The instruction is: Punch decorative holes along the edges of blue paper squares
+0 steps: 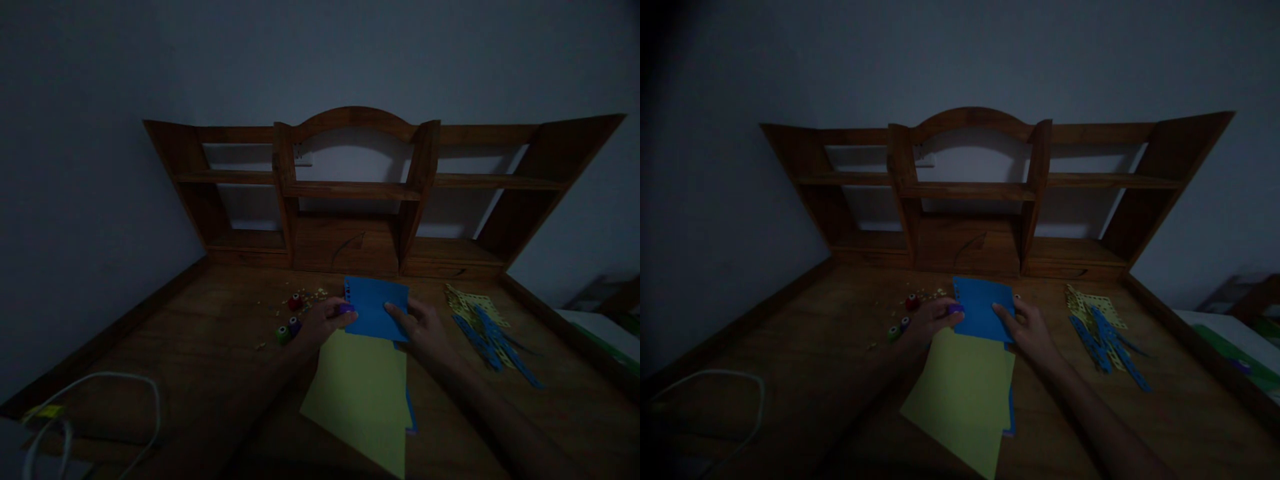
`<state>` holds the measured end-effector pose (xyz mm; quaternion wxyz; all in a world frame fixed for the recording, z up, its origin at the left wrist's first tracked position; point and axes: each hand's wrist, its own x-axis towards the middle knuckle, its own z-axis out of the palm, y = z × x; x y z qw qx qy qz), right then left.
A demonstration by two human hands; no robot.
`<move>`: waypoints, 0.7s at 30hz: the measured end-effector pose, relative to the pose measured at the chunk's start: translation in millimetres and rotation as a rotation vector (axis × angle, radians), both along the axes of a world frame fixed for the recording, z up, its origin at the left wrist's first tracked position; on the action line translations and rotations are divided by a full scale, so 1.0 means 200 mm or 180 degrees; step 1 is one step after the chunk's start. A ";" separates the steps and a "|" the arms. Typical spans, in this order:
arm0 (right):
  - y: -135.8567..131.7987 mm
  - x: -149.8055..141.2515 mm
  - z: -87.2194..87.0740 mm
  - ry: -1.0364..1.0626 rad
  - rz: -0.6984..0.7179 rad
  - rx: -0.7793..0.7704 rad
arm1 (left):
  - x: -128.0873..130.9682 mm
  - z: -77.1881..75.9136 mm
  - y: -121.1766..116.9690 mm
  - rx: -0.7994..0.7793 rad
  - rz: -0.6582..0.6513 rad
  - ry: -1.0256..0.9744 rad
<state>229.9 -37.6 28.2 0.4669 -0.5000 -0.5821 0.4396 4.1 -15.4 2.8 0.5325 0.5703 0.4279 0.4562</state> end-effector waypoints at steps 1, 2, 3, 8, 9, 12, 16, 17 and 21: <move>0.00 0.00 -0.01 0.0005 0.0005 -0.0018 | 0.00 0.00 0.00 0.0020 0.0015 0.0016; 0.00 0.00 -0.01 0.0016 0.0004 -0.0026 | 0.00 0.00 0.00 0.0031 0.0021 0.0006; 0.00 -0.01 -0.01 0.0031 -0.0006 -0.0021 | 0.00 0.00 0.00 0.0028 0.0014 -0.0023; 0.01 0.00 -0.02 0.0066 -0.0105 -0.0120 | 0.00 0.01 0.00 -0.0045 -0.0086 -0.0130; 0.01 0.00 -0.02 0.0056 -0.0094 -0.0139 | 0.00 0.01 0.00 -0.0032 -0.0081 -0.0104; 0.01 0.00 -0.02 0.0061 -0.0063 -0.0117 | 0.00 0.01 0.00 0.0006 -0.0081 -0.0041; 0.02 0.00 -0.02 0.0113 -0.0108 -0.0126 | -0.01 -0.01 0.01 0.0063 -0.0144 -0.0095; 0.02 0.00 -0.02 0.0106 -0.0091 -0.0138 | -0.01 -0.02 0.02 0.0089 -0.0171 -0.0059; 0.03 0.01 -0.03 0.0084 -0.0028 -0.0008 | -0.01 -0.05 0.04 0.0131 -0.0336 0.0138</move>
